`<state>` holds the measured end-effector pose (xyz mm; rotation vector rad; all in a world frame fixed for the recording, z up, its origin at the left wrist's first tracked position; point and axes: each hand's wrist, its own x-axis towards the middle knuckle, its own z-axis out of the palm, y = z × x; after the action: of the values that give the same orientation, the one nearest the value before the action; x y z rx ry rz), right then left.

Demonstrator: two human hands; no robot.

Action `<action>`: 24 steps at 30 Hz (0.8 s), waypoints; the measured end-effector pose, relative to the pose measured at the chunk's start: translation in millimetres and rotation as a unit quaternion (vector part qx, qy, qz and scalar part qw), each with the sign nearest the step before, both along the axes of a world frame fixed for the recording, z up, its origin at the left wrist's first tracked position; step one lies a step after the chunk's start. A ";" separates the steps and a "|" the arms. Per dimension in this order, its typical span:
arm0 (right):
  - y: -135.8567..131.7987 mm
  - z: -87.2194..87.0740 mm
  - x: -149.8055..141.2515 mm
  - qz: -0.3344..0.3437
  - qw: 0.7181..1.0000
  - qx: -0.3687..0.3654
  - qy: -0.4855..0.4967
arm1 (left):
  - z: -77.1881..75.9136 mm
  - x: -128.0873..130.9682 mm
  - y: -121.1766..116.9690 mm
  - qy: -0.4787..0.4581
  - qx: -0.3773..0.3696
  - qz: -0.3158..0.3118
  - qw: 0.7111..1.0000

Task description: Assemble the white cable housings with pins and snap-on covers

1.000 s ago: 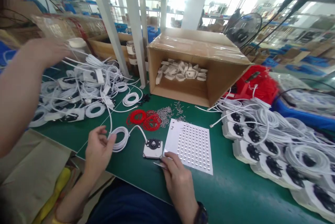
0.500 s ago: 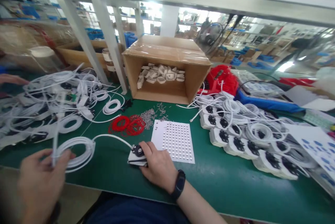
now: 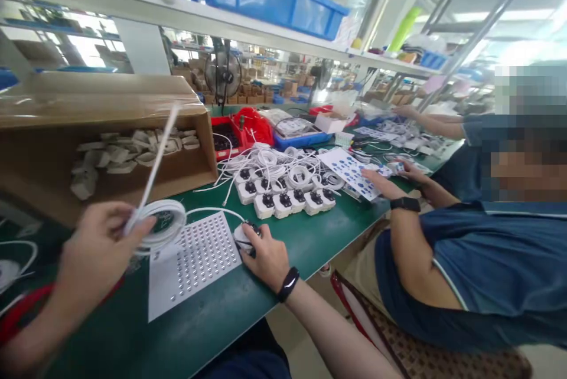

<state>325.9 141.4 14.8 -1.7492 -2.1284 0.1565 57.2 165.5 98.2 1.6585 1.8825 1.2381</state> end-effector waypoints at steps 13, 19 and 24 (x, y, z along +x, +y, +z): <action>33.0 10.0 14.8 0.115 0.975 0.035 -0.189 | -3.4 90.0 122.7 -0.048 0.051 -0.092 0.993; 79.1 15.0 19.2 0.028 0.971 0.026 -0.238 | -0.6 117.0 130.4 -0.056 0.047 -0.198 0.978; 74.3 25.5 21.5 0.057 0.965 0.049 -0.252 | -19.0 89.5 90.4 -0.012 0.034 -0.199 0.979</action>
<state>347.4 215.7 40.3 -1.7437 -2.5340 -0.4030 146.7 255.9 79.2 1.9256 1.4102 1.1547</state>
